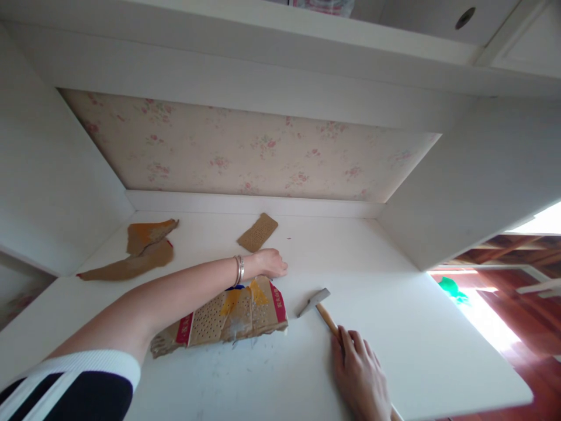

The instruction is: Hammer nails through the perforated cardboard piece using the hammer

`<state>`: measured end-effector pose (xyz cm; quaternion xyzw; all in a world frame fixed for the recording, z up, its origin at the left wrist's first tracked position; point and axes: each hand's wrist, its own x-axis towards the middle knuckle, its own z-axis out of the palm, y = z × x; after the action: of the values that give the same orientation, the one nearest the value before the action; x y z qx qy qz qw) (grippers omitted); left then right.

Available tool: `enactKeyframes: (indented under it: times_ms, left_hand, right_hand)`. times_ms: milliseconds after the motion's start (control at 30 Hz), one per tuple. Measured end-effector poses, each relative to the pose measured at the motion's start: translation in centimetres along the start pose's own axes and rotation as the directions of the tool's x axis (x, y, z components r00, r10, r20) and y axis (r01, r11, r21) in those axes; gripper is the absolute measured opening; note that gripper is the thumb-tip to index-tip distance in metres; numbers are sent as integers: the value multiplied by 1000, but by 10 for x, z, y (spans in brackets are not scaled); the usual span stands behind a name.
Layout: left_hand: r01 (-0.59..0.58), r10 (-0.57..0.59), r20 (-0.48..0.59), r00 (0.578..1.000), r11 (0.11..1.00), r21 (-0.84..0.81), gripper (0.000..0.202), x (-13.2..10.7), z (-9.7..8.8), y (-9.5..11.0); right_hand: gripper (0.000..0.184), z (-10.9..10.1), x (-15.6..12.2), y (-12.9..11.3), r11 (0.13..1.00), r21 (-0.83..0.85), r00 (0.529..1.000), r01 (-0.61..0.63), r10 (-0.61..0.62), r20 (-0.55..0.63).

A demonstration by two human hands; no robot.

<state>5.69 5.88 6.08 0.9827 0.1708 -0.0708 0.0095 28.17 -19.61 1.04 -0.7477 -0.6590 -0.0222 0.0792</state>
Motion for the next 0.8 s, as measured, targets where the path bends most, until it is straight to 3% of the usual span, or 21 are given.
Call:
enactKeyframes:
  times_ms: [67, 267, 367, 467, 500, 567, 667, 733, 800]
  left_hand:
    - [16, -15, -70, 997, 1000, 9, 6, -5, -15, -1]
    - [191, -188, -305, 934, 981, -19, 21, -47, -67, 3]
    - [323, -324, -377, 868, 944, -69, 26, -81, -81, 22]
    - [407, -423, -408, 809, 904, -130, 33, -112, -86, 51]
    - [403, -461, -407, 789, 887, -224, 32, -120, -87, 62]
    - [375, -522, -393, 757, 840, -393, 29, -131, -90, 81]
    - [339, -570, -338, 748, 767, -544, 31, -137, -95, 101]
    - [314, -567, -318, 760, 749, -583, 29, -136, -97, 106]
    - [290, -556, -310, 771, 740, -607, 26, -135, -97, 107]
  right_hand:
    - [29, 1, 2, 0, 1000, 15, 1000, 6, -6, 14]
    - [31, 7, 20, -9, 997, 80, 997, -11, 5, 79]
    - [32, 2, 32, -15, 995, 100, 997, 2, -9, 79]
    - [36, -16, 41, -29, 980, 197, 1000, 18, -15, -19]
    - [39, -26, 42, -37, 962, 273, 998, 18, -1, -62]
    - [41, -50, 44, -58, 862, 505, 998, 48, -24, -55]
    - [38, -88, 47, -95, 623, 782, 984, 7, -144, 106]
    - [36, -106, 53, -117, 507, 860, 954, 56, -282, 104]
    - [31, -116, 60, -133, 449, 889, 940, 92, -333, 71]
